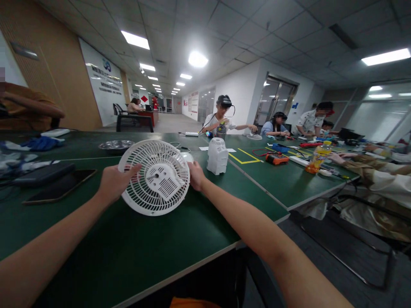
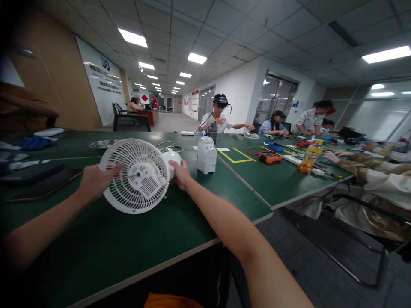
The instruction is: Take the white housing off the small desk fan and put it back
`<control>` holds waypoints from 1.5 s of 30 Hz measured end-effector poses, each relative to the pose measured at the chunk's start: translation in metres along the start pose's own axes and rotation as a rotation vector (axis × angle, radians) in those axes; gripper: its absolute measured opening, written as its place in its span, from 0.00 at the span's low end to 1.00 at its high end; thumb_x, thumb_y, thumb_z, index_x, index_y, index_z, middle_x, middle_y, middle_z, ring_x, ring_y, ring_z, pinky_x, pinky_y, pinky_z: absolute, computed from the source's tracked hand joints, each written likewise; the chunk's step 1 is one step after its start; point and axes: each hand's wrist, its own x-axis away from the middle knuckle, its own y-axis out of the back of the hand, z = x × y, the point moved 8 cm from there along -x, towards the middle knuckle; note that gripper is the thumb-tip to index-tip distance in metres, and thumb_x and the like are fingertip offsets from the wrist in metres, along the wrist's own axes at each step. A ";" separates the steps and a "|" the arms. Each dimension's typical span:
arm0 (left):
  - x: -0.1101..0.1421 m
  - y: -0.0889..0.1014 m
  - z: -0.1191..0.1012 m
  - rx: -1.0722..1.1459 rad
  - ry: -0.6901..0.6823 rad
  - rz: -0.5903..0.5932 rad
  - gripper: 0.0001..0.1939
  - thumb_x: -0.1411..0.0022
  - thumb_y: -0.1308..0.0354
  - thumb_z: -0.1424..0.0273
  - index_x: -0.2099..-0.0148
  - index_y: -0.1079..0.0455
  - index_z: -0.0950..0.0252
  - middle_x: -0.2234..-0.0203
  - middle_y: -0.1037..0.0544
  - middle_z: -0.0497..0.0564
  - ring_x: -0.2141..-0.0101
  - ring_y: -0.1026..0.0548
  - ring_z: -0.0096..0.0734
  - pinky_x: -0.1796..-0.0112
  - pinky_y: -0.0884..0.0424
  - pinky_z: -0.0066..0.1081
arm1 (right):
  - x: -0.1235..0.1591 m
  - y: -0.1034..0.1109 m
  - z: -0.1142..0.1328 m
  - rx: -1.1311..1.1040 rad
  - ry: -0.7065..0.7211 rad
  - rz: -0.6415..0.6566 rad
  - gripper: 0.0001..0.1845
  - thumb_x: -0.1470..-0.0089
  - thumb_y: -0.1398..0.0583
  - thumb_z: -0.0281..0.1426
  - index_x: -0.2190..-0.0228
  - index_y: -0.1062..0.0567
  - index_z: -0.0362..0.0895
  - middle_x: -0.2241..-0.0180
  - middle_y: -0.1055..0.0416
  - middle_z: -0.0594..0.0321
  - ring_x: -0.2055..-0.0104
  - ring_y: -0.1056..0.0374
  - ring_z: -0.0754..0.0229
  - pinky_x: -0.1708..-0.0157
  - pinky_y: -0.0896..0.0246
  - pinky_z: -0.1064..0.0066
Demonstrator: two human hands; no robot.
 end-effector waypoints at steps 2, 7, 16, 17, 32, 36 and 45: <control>0.000 -0.001 0.003 -0.008 0.041 0.051 0.20 0.49 0.34 0.56 0.64 0.25 0.69 0.78 0.21 0.53 0.76 0.21 0.39 0.75 0.26 0.33 | 0.000 0.019 0.025 0.421 0.187 -0.100 0.36 0.50 0.38 0.43 0.44 0.43 0.50 0.54 0.30 0.59 0.58 0.30 0.53 0.54 0.34 0.55; -0.005 0.005 0.023 0.035 0.181 0.045 0.24 0.52 0.32 0.55 0.62 0.25 0.71 0.75 0.20 0.56 0.74 0.21 0.40 0.73 0.25 0.35 | -0.001 0.034 0.040 1.045 0.395 -0.136 0.39 0.56 0.35 0.36 0.43 0.40 0.48 0.53 0.33 0.55 0.51 0.35 0.48 0.46 0.43 0.52; -0.017 0.013 0.054 0.039 0.257 0.047 0.28 0.53 0.33 0.52 0.60 0.25 0.73 0.70 0.19 0.61 0.70 0.21 0.44 0.70 0.25 0.37 | 0.020 0.055 0.104 1.102 0.748 -0.471 0.31 0.51 0.40 0.32 0.44 0.38 0.46 0.43 0.46 0.49 0.38 0.52 0.45 0.39 0.57 0.50; -0.017 0.012 0.057 0.040 0.263 0.051 0.28 0.53 0.33 0.52 0.60 0.25 0.73 0.70 0.19 0.61 0.70 0.21 0.43 0.70 0.25 0.37 | 0.024 0.069 0.113 1.095 0.761 -0.589 0.32 0.51 0.40 0.32 0.44 0.39 0.46 0.42 0.48 0.49 0.37 0.54 0.45 0.39 0.58 0.49; -0.013 0.009 0.054 0.118 0.278 0.097 0.27 0.51 0.33 0.55 0.58 0.25 0.73 0.70 0.19 0.60 0.71 0.21 0.40 0.70 0.25 0.36 | -0.011 0.160 0.072 0.876 0.227 -0.783 0.43 0.64 0.33 0.47 0.50 0.42 0.45 0.55 0.29 0.50 0.53 0.32 0.46 0.53 0.38 0.56; -0.012 0.008 0.052 0.156 0.280 0.090 0.26 0.51 0.32 0.57 0.57 0.25 0.72 0.69 0.19 0.60 0.72 0.21 0.40 0.71 0.25 0.36 | -0.001 0.123 0.096 0.792 0.450 -0.748 0.42 0.59 0.37 0.51 0.48 0.44 0.44 0.54 0.29 0.50 0.54 0.31 0.49 0.54 0.38 0.61; -0.009 0.009 0.047 0.157 0.282 0.096 0.25 0.51 0.32 0.56 0.58 0.25 0.72 0.68 0.19 0.60 0.70 0.21 0.40 0.70 0.25 0.35 | -0.001 0.046 0.074 0.990 0.435 -0.363 0.46 0.59 0.36 0.52 0.44 0.42 0.43 0.54 0.29 0.49 0.52 0.32 0.42 0.53 0.39 0.54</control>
